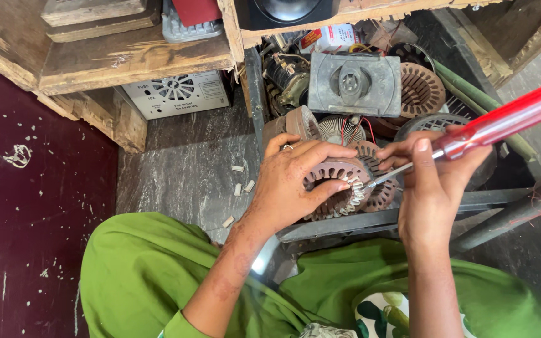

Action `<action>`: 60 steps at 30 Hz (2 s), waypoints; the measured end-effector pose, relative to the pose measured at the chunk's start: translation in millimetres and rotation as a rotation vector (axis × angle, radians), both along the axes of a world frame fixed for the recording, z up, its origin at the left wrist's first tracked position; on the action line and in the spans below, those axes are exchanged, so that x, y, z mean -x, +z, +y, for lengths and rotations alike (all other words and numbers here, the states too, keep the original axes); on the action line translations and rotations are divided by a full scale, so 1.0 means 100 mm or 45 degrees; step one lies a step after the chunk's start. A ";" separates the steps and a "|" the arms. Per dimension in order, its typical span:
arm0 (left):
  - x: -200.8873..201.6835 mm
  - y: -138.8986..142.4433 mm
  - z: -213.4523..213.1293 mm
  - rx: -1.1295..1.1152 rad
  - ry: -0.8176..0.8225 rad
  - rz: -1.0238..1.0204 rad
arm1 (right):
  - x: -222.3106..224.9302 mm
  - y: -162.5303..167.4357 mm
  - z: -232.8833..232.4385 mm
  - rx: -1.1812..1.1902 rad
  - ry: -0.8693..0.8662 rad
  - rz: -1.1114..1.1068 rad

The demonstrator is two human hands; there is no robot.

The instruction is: The person sits on the floor and uses a red-handled screwdriver to press slot wedges into the slots of a fan motor stator, rotating the stator to reach each slot and pressing the wedges down by hand and with the screwdriver. Other motor parts and fan housings sit on the work surface around them.

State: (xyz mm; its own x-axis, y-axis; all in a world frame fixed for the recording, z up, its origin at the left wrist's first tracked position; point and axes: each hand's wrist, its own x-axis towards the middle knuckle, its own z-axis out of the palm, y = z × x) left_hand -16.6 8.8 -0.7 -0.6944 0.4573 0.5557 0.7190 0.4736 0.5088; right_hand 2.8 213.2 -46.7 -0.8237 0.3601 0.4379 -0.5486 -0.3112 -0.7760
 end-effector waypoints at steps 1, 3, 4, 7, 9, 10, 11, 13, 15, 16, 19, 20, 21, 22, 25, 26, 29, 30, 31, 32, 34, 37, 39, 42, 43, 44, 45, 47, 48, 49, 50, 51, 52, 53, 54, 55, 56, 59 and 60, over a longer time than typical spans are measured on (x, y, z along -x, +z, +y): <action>0.00 -0.01 0.00 -0.002 0.007 0.004 | 0.00 0.00 0.00 -0.010 0.044 -0.007; 0.00 -0.02 0.00 -0.007 0.016 0.020 | 0.00 0.01 -0.01 0.068 0.051 -0.054; 0.01 -0.02 0.01 -0.013 0.021 0.022 | -0.01 0.02 -0.02 0.022 0.023 -0.085; 0.01 -0.02 0.02 -0.024 0.030 0.013 | -0.06 0.06 -0.06 -0.276 -0.117 -0.186; 0.00 -0.02 0.02 -0.014 0.038 -0.002 | -0.10 0.09 -0.09 -0.297 -0.086 -0.219; 0.00 -0.02 0.01 -0.007 0.035 -0.002 | -0.11 0.10 -0.10 -0.307 -0.070 -0.235; 0.01 -0.02 0.01 -0.002 0.033 -0.002 | -0.11 0.11 -0.11 -0.293 -0.067 -0.221; 0.00 -0.02 0.01 -0.007 0.032 -0.004 | -0.12 0.12 -0.11 -0.272 -0.060 -0.199; 0.00 -0.04 0.01 -0.022 0.034 -0.002 | -0.12 0.10 -0.10 -0.218 -0.066 -0.166; 0.00 -0.04 0.01 -0.023 0.034 0.009 | -0.12 0.08 -0.09 -0.189 -0.070 -0.148; 0.00 -0.05 0.00 -0.021 0.036 0.032 | -0.11 0.02 -0.06 -0.166 -0.056 0.002; 0.00 -0.05 0.00 -0.022 0.037 0.034 | -0.11 0.01 -0.05 -0.108 -0.028 0.030; 0.00 -0.04 0.01 -0.024 0.037 0.036 | -0.11 -0.01 -0.04 -0.049 -0.001 0.057; 0.00 -0.04 0.01 -0.022 0.037 0.024 | -0.12 -0.02 -0.03 -0.023 0.002 0.072; 0.02 -0.03 0.01 -0.012 0.034 0.017 | -0.11 -0.05 -0.01 -0.012 -0.043 0.102; 0.03 -0.02 0.01 -0.008 0.032 0.041 | -0.09 -0.06 -0.01 -0.019 -0.069 0.111; 0.05 -0.04 0.00 -0.022 0.016 0.040 | -0.08 -0.09 0.00 -0.036 -0.108 0.099; 0.04 -0.05 0.00 -0.031 0.007 0.027 | -0.08 -0.10 0.00 -0.031 -0.101 0.091; 0.03 -0.06 -0.01 -0.034 0.007 0.023 | -0.08 -0.11 0.00 -0.033 -0.099 0.086; 0.03 -0.06 -0.01 -0.036 0.005 0.028 | -0.09 -0.11 0.00 -0.034 -0.097 0.081; 0.05 -0.06 -0.01 -0.042 0.004 0.041 | -0.09 -0.11 -0.01 -0.041 -0.100 0.083; 0.03 -0.05 -0.01 -0.044 0.021 0.026 | -0.09 -0.10 -0.02 -0.042 -0.088 0.076; 0.04 -0.03 -0.01 -0.042 0.017 0.026 | -0.11 -0.09 -0.03 -0.042 -0.088 0.070; 0.06 -0.02 0.00 -0.040 0.012 0.042 | -0.05 -0.08 -0.01 -0.052 -0.107 0.099; 0.05 -0.03 0.00 -0.043 0.010 0.035 | -0.07 -0.09 -0.02 -0.052 -0.099 0.091; 0.05 -0.04 -0.01 -0.044 0.011 0.023 | -0.08 -0.10 -0.02 -0.053 -0.091 0.084; 0.04 -0.05 -0.01 -0.045 0.010 0.017 | -0.09 -0.11 -0.02 -0.051 -0.080 0.081; 0.05 -0.06 -0.02 -0.030 0.018 0.026 | -0.06 -0.11 -0.01 -0.046 -0.090 0.082; 0.07 -0.06 -0.02 -0.026 0.019 0.033 | -0.05 -0.12 -0.01 -0.045 -0.106 0.072; 0.08 -0.05 -0.01 -0.035 0.006 0.036 | -0.06 -0.11 -0.01 -0.048 -0.111 0.064; 0.08 -0.05 -0.01 -0.042 -0.002 0.030 | -0.06 -0.11 -0.01 -0.052 -0.116 0.056; 0.05 -0.04 -0.02 -0.046 -0.007 0.022 | -0.06 -0.11 -0.01 -0.059 -0.110 0.055; 0.03 -0.04 -0.03 -0.037 0.001 0.012 | -0.06 -0.10 -0.02 -0.066 -0.110 0.060; 0.04 -0.03 -0.03 -0.029 0.002 0.012 | -0.07 -0.10 -0.03 -0.074 -0.110 0.066; 0.07 -0.02 -0.02 -0.026 -0.003 0.028 | -0.06 -0.10 -0.03 -0.089 -0.125 0.095; 0.10 -0.01 0.00 -0.033 -0.006 0.046 | -0.04 -0.09 -0.03 -0.100 -0.132 0.109; 0.10 -0.01 0.00 -0.037 -0.004 0.047 | -0.02 -0.08 -0.02 -0.111 -0.138 0.123; 0.06 -0.03 -0.01 -0.041 0.019 0.015 | -0.06 -0.09 -0.04 -0.107 -0.117 0.087; 0.08 -0.04 -0.01 -0.046 0.019 0.017 | -0.07 -0.10 -0.04 -0.105 -0.121 0.086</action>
State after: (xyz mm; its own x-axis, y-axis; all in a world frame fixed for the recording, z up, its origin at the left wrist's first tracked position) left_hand -24.2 7.8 -4.5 -0.6935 0.4263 0.5807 0.7187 0.4655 0.5165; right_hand 9.5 208.7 -56.3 -0.7553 0.3959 0.5223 -0.6244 -0.1923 -0.7571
